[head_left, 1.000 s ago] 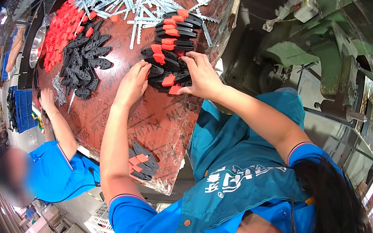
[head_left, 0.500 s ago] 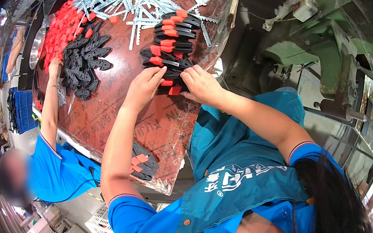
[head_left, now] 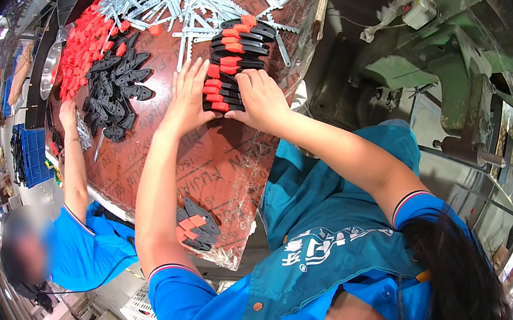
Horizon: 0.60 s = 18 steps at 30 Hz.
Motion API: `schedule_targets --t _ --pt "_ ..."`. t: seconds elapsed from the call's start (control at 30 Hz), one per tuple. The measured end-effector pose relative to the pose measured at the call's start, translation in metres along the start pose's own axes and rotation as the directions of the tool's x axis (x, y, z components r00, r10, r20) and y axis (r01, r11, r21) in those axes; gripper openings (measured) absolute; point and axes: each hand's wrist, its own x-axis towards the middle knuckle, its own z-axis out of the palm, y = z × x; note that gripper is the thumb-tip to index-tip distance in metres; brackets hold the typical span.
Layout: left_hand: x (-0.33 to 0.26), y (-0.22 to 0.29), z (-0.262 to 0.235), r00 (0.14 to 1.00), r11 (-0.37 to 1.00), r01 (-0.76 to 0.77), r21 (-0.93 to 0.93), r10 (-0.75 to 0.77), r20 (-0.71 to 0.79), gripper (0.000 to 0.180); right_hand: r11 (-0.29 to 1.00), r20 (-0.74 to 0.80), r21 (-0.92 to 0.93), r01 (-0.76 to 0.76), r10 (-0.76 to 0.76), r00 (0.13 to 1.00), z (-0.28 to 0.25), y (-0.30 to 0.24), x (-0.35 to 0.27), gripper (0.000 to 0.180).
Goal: The person assembles red and black plastic clips by inserting metal fasteners into the plastic bodies. They repeatedly pick up a plastic body, insert a fastener, and place the assembled unit on the table. The person also gathers and stacks completed clips and moves them toward a nearby machine.
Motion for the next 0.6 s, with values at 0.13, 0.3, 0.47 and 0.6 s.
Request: schedule_targets --t 0.13,0.3,0.47,0.6 --pt "0.013 -0.013 0.003 0.993 0.998 0.047 -0.030 -0.043 0.110 0.124 0.998 0.068 -0.061 -0.030 0.034 0.997 0.010 -0.004 0.004 0.082" --pt "-0.007 -0.009 0.018 0.993 0.976 0.041 -0.213 -0.015 0.121 0.103 1.000 0.058 -0.024 0.016 -0.014 0.998 0.012 0.006 -0.008 0.089" --pt "-0.031 0.019 0.044 0.992 0.915 0.100 -0.391 -0.122 -0.034 0.094 0.965 0.059 -0.192 0.178 -0.170 0.984 0.017 0.010 -0.015 0.085" --pt "-0.024 0.012 0.038 0.993 0.943 0.115 -0.312 -0.115 0.017 0.084 0.963 0.087 -0.188 0.193 -0.180 0.980 0.017 0.012 -0.008 0.072"
